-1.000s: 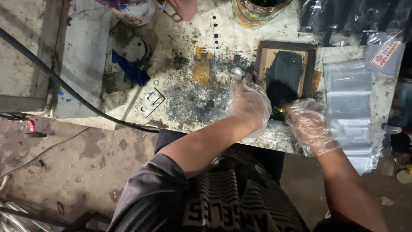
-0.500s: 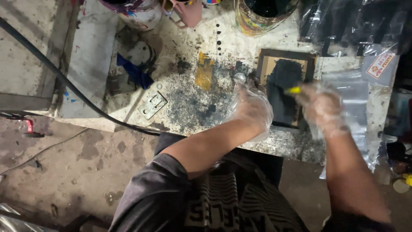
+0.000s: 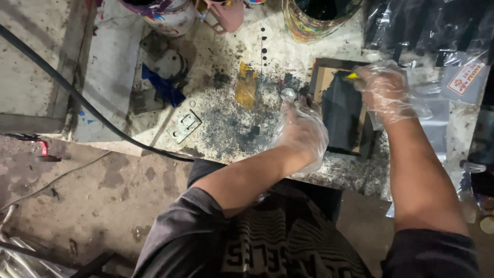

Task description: The person is screen printing designs onto small bags and then individually packaging them into plastic sleeves.

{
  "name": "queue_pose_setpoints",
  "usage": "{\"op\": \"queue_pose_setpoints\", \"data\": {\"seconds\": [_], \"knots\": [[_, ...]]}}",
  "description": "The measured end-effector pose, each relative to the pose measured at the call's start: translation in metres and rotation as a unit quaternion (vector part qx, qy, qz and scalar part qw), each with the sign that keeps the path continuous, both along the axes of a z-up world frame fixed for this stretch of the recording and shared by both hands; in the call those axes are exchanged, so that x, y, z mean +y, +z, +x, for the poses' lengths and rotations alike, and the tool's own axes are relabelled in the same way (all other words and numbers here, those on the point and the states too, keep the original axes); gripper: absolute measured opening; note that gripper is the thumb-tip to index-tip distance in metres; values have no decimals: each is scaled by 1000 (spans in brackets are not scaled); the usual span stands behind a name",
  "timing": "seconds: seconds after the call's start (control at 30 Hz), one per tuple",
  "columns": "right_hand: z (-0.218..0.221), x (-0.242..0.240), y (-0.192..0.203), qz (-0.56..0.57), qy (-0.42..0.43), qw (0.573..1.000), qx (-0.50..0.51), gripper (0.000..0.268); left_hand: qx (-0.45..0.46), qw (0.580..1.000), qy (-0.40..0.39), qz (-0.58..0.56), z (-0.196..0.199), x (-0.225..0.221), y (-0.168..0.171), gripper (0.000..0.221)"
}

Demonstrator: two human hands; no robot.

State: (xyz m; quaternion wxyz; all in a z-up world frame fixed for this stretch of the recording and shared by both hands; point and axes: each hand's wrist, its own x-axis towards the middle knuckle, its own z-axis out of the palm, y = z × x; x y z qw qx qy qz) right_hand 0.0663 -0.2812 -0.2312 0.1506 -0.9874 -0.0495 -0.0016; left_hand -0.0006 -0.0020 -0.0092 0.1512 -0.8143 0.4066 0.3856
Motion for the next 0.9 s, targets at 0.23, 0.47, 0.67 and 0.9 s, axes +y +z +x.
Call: {"op": "queue_pose_setpoints", "data": {"seconds": [0.23,0.47,0.67,0.9], "knots": [[-49,27,23,803,259,523,120,48,-18,999,43,-23,-15,-8,-53,47],[-112,69,53,807,249,521,126,53,-43,997,37,-61,-22,-7,-82,54],[-136,83,77,809,242,520,129,60,-26,994,79,-67,-22,-7,-73,54],[-162,88,103,812,237,515,141,68,-38,996,68,-33,-22,-12,-76,58]]}}
